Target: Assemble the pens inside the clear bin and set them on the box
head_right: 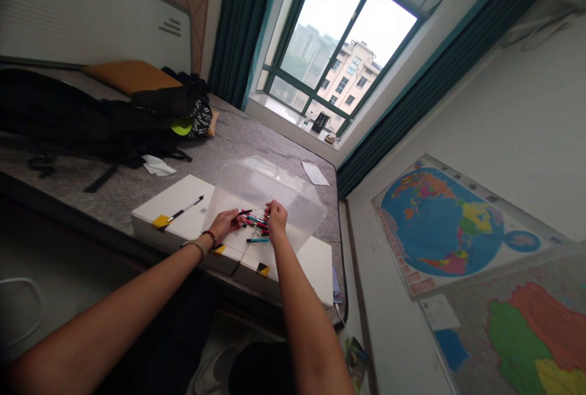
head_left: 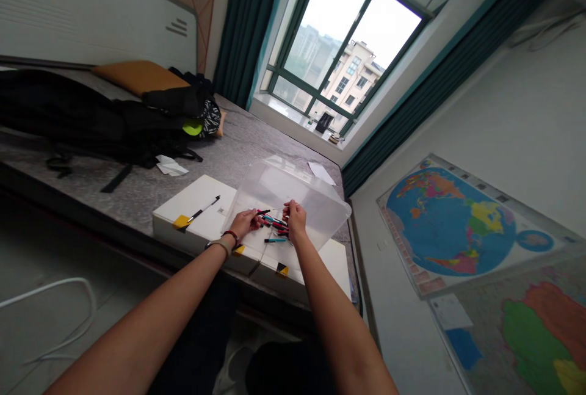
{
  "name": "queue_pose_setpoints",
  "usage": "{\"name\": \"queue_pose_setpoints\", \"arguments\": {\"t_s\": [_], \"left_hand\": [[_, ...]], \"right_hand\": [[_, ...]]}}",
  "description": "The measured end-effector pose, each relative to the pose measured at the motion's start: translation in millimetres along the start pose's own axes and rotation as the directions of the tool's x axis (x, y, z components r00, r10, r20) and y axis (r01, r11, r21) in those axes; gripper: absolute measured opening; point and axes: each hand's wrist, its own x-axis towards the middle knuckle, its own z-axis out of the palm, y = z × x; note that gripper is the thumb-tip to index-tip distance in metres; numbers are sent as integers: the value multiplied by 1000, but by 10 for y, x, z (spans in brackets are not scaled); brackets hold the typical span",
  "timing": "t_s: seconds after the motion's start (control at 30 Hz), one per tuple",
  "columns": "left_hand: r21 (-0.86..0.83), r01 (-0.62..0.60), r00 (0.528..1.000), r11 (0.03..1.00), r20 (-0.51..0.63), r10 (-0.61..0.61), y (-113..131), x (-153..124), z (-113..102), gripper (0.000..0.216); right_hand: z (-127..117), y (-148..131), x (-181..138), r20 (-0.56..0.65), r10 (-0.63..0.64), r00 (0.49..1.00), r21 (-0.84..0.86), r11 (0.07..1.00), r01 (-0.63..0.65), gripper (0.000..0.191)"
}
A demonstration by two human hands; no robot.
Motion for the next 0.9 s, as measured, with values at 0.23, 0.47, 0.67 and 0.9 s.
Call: {"name": "queue_pose_setpoints", "arguments": {"t_s": [0.23,0.47,0.67,0.9], "left_hand": [[-10,-9,1000,1000,16,10,-13,6,-8,40],[-30,-3,1000,1000,21,4,-24,15,-13,39],[-25,13,998,1000,62,-12,-68,48,-35,39],[27,43,979,999,199,-48,-70,85,-95,46]], "right_hand": [[59,66,-10,1,-2,1000,19,1000,2,39],[52,92,-13,-19,-5,1000,-3,1000,5,38],[68,131,-62,77,25,997,30,999,-27,40],[169,291,-139,159,14,987,52,998,-23,42]]}}
